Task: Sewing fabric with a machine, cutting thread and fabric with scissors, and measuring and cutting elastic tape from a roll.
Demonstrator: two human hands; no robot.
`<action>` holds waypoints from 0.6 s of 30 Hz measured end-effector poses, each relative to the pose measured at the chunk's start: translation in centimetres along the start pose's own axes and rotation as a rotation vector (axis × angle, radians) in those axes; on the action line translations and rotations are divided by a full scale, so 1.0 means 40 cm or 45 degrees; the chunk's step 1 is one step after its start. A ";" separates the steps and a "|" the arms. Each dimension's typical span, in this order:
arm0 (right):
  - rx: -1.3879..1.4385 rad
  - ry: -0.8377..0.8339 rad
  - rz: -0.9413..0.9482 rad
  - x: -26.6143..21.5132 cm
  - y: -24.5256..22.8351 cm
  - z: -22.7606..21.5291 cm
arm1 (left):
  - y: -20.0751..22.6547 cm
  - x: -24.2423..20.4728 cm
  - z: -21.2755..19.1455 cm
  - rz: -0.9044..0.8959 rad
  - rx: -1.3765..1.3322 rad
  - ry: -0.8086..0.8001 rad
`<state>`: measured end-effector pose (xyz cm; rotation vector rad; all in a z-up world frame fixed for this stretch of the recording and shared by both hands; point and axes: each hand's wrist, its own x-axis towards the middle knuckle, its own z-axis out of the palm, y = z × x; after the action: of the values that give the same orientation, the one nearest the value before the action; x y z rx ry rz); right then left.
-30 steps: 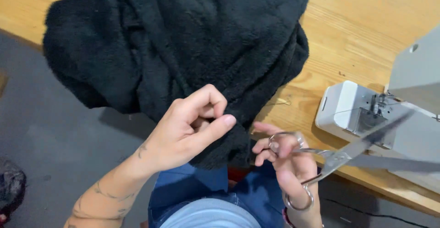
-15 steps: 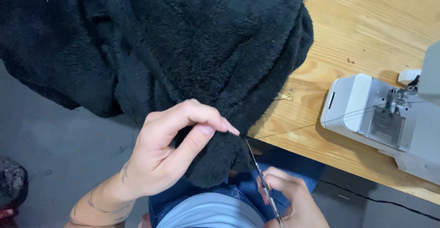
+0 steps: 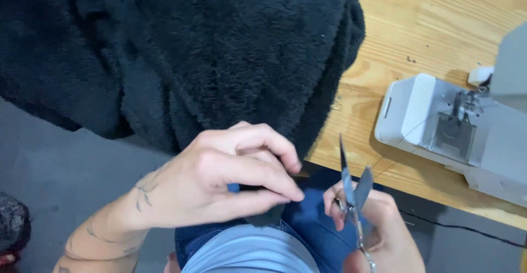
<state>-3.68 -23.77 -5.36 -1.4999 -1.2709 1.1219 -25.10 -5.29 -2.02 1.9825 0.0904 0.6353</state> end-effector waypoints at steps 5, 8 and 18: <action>-0.118 0.017 -0.008 -0.003 -0.023 -0.034 | -0.025 0.033 -0.031 0.042 0.039 -0.368; -0.044 -0.057 -0.091 -0.002 0.011 -0.056 | -0.037 0.048 -0.037 0.047 0.119 -0.471; -0.129 -0.102 0.053 -0.022 -0.001 -0.066 | -0.035 0.090 -0.056 0.024 -0.034 -0.565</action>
<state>-1.21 -24.79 -4.61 -1.5757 -1.3749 1.1702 -22.77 -1.60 -1.01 2.0540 -0.2061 0.1952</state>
